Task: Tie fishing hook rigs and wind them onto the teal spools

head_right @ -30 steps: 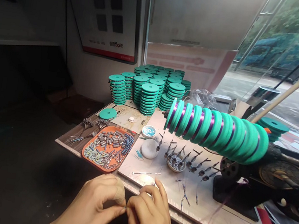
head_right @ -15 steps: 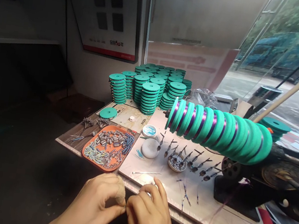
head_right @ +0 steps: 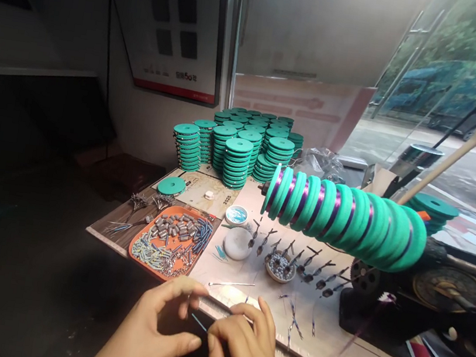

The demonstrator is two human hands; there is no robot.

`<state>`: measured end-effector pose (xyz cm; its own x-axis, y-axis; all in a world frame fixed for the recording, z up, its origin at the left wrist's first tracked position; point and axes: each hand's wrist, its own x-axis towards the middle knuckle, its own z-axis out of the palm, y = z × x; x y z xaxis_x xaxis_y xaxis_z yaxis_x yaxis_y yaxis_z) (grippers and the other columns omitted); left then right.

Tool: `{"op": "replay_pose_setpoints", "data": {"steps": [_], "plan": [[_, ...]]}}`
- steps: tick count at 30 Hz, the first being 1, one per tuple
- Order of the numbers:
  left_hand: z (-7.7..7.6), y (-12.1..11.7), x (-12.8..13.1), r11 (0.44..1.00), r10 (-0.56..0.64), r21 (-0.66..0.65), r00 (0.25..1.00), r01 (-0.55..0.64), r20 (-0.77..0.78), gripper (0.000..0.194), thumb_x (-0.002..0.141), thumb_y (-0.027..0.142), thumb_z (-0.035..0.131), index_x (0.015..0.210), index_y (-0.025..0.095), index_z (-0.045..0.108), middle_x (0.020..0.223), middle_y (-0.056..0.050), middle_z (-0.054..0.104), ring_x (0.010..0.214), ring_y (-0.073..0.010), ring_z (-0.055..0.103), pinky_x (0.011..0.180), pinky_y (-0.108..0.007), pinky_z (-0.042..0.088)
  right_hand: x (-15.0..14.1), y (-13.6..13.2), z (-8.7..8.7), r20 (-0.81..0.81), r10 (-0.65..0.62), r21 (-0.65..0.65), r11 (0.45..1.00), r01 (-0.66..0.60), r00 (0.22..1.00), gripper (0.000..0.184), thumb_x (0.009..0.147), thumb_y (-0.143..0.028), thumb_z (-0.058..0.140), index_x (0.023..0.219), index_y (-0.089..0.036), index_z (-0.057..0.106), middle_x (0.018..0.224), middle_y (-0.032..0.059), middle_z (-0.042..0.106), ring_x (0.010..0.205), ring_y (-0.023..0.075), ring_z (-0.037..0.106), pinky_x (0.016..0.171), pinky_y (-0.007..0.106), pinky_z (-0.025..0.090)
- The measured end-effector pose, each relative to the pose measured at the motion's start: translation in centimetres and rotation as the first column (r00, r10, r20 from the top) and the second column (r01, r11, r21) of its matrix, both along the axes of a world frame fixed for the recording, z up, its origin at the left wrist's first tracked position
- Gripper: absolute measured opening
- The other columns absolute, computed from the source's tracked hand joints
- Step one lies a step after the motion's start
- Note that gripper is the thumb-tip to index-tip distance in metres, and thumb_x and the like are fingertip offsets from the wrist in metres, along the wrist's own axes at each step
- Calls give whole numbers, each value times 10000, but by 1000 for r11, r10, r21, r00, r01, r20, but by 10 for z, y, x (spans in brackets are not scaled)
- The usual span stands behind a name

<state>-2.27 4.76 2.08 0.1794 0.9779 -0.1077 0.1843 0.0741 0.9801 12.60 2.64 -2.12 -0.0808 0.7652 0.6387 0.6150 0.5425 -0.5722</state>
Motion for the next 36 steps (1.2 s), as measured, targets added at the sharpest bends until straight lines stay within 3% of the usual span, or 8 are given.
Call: {"op": "replay_pose_setpoints", "data": {"steps": [2,4,10,15,20,23,31,36], "plan": [[-12,-4,3,991,103,-119,946,-69,307,291,528,234,723,797,166,632,703,5,550,626,-99,467,620,-222,384,-1,-1,-2,-59,-52,26,998,53,997,121,800,-135,435,720,-213,482,602,-18,543,734,202,533,910,454,255],[-22,-7,9,974,187,-208,852,-94,488,263,533,312,736,708,143,637,628,6,533,590,-88,460,588,-206,378,-5,-1,-5,-119,-84,49,995,91,989,114,791,-136,458,713,-216,478,589,-19,545,736,209,531,906,463,252],[-25,-9,24,959,222,-281,734,-44,641,197,574,289,729,585,134,608,503,42,464,473,-32,388,507,-148,332,-18,-1,-10,-162,-106,75,990,119,981,114,778,-143,486,696,-222,493,578,-25,556,726,204,539,897,462,267],[-13,-8,28,976,218,-131,821,-174,528,149,610,273,692,581,144,623,603,-4,600,468,-48,449,479,-151,364,35,-4,4,76,-216,146,968,204,973,118,797,-235,501,896,-220,564,867,53,608,878,232,536,805,381,385],[-11,-6,29,958,218,130,940,-258,261,51,590,198,684,559,172,653,525,8,619,496,-90,534,511,-159,414,101,-5,31,301,-224,79,974,210,927,94,819,-219,475,835,-177,558,748,51,587,710,181,551,625,275,425],[-12,-4,30,934,231,236,957,-269,178,39,582,160,678,584,198,669,558,16,653,540,-111,588,563,-165,445,96,6,36,392,-121,70,992,102,912,116,837,-187,449,845,-160,561,720,48,578,660,167,524,602,275,386],[-24,-5,24,920,200,317,972,-230,124,57,594,135,650,578,188,639,538,29,617,499,-98,551,515,-164,435,28,45,47,581,10,97,992,-81,814,395,906,-182,276,625,-173,553,536,15,492,511,153,383,507,278,237],[-28,-2,19,926,112,355,991,-130,73,50,614,156,649,574,177,626,530,23,607,494,-105,553,503,-169,443,35,27,44,435,34,124,988,-97,900,297,879,-141,326,716,-163,574,553,16,503,511,144,392,511,278,237]]}}
